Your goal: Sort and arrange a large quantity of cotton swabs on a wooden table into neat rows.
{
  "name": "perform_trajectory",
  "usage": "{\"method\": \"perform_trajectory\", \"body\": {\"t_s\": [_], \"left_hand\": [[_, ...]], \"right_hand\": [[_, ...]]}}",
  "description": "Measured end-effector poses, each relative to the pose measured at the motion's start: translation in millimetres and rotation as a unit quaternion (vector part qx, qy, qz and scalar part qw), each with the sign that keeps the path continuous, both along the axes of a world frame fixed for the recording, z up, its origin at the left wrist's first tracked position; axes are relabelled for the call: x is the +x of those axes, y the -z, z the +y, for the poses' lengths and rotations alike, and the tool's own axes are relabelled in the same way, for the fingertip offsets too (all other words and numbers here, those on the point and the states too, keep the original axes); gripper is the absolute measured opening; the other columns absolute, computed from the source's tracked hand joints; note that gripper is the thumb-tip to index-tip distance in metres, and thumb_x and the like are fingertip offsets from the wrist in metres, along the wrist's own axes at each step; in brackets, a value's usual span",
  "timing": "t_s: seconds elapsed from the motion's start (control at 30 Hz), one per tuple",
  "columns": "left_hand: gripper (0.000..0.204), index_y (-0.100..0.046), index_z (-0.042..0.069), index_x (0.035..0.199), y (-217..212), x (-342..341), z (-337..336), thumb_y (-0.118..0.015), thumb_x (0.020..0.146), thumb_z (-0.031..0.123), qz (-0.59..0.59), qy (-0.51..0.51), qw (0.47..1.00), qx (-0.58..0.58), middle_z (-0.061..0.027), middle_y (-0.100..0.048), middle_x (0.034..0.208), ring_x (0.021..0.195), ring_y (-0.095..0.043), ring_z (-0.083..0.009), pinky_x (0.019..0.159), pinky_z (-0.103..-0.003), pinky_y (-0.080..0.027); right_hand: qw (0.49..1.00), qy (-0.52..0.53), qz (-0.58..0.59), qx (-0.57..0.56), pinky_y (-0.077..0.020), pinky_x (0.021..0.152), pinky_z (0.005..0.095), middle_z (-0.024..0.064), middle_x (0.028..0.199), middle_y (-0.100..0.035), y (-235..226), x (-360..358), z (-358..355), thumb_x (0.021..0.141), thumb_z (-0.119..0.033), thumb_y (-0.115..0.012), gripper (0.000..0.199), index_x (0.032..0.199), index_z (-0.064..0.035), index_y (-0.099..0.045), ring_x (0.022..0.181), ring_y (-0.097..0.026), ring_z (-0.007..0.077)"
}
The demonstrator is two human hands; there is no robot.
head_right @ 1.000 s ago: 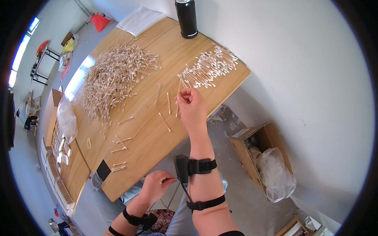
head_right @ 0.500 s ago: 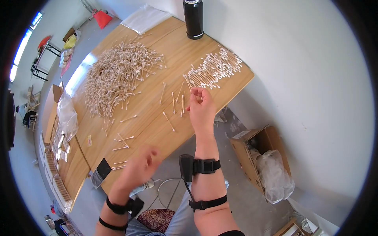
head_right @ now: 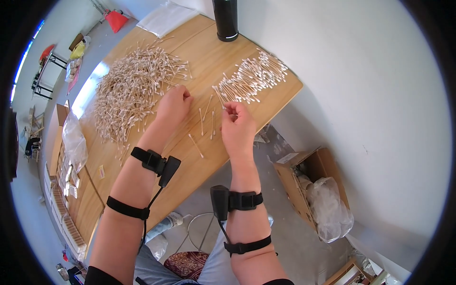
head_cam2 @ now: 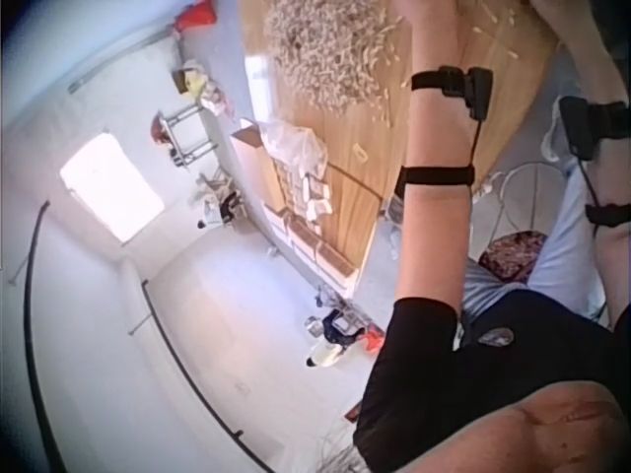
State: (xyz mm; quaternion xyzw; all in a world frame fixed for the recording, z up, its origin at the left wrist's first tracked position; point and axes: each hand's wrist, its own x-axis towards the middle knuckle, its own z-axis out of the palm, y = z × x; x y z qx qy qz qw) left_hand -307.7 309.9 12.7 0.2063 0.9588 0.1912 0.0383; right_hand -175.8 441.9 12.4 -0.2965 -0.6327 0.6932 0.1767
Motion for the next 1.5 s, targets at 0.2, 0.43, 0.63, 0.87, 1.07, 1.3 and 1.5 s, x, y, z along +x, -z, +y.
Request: {"method": "perform_trajectory", "body": {"t_s": [0.2, 0.43, 0.63, 0.87, 1.07, 1.3, 1.5], "left_hand": [[0.02, -0.066, 0.004, 0.088, -2, 2, -3, -0.07, 0.083, 0.022, -0.051, -0.039, 0.994, 0.09, -0.0163, -0.064, 0.095, 0.09, -0.062, -0.0358, 0.079, -0.043, -0.05], [0.019, -0.067, 0.005, 0.086, -13, 48, -4, -0.075, 0.077, 0.019, -0.027, 0.092, 0.991, 0.089, -0.0141, -0.062, 0.093, 0.091, -0.061, -0.0332, 0.079, -0.042, -0.05], [0.017, -0.068, 0.004, 0.082, -6, 53, -5, -0.074, 0.077, 0.018, -0.049, 0.066, 0.994, 0.077, -0.0143, -0.061, 0.093, 0.093, -0.061, -0.0323, 0.08, -0.042, -0.049], [0.013, -0.067, 0.0, 0.082, 0, 56, -7, -0.072, 0.08, 0.011, -0.09, 0.024, 0.979, 0.18, -0.0142, -0.062, 0.092, 0.083, -0.062, -0.0319, 0.073, -0.04, -0.049], [0.012, -0.066, -0.003, 0.086, -3, 54, -11, -0.07, 0.084, 0.008, -0.104, -0.027, 0.961, 0.256, -0.0119, -0.065, 0.076, 0.064, -0.059, -0.0168, 0.058, -0.03, -0.047], [0.011, -0.065, -0.001, 0.087, -3, 60, -22, -0.071, 0.083, 0.007, -0.002, 0.026, 0.982, 0.187, -0.0135, -0.066, 0.078, 0.067, -0.061, -0.023, 0.061, -0.034, -0.048], [0.007, -0.062, 0.0, 0.085, -27, 68, -25, -0.067, 0.083, 0.004, -0.004, 0.116, 0.987, 0.109, -0.0155, -0.064, 0.086, 0.079, -0.062, -0.0349, 0.069, -0.041, -0.048]], "right_hand": [[0.981, -0.07, 0.023, 0.178, -0.0498, 0.066, 0.0311, 0.008, 0.086, -0.064, 7, 0, -8, 0.087, -0.003, -0.062, 0.01, 0.096, 0.0012, -0.064, 0.071, -0.06, 0.0157], [0.995, 0.008, 0.004, 0.095, -0.0498, 0.067, 0.0291, 0.0084, 0.082, -0.065, 11, 2, 4, 0.086, -0.003, -0.062, 0.01, 0.096, -0.0002, -0.065, 0.07, -0.06, 0.0161], [0.988, -0.048, -0.04, 0.141, -0.0506, 0.068, 0.0306, 0.0078, 0.084, -0.065, 7, 14, 20, 0.084, -0.005, -0.064, 0.014, 0.097, -0.0015, -0.065, 0.072, -0.062, 0.0175], [0.889, -0.145, -0.124, 0.416, -0.0509, 0.074, 0.0411, 0.0073, 0.093, -0.061, -3, 20, 5, 0.078, -0.016, -0.072, 0.013, 0.087, -0.0091, -0.065, 0.088, -0.063, 0.0297], [0.872, -0.14, -0.144, 0.446, -0.0506, 0.075, 0.0416, 0.0079, 0.091, -0.061, 2, 14, 1, 0.084, -0.014, -0.067, 0.006, 0.085, -0.0093, -0.063, 0.088, -0.063, 0.0302], [0.948, -0.033, -0.053, 0.311, -0.0494, 0.074, 0.0413, 0.0113, 0.093, -0.063, 9, 14, 16, 0.089, -0.015, -0.063, 0.011, 0.085, -0.0046, -0.063, 0.084, -0.062, 0.0325], [0.971, 0.153, -0.026, 0.181, -0.0485, 0.069, 0.0349, 0.0138, 0.082, -0.066, 0, 26, 48, 0.091, -0.015, -0.059, 0.016, 0.093, 0.0, -0.064, 0.072, -0.06, 0.0218]]}}
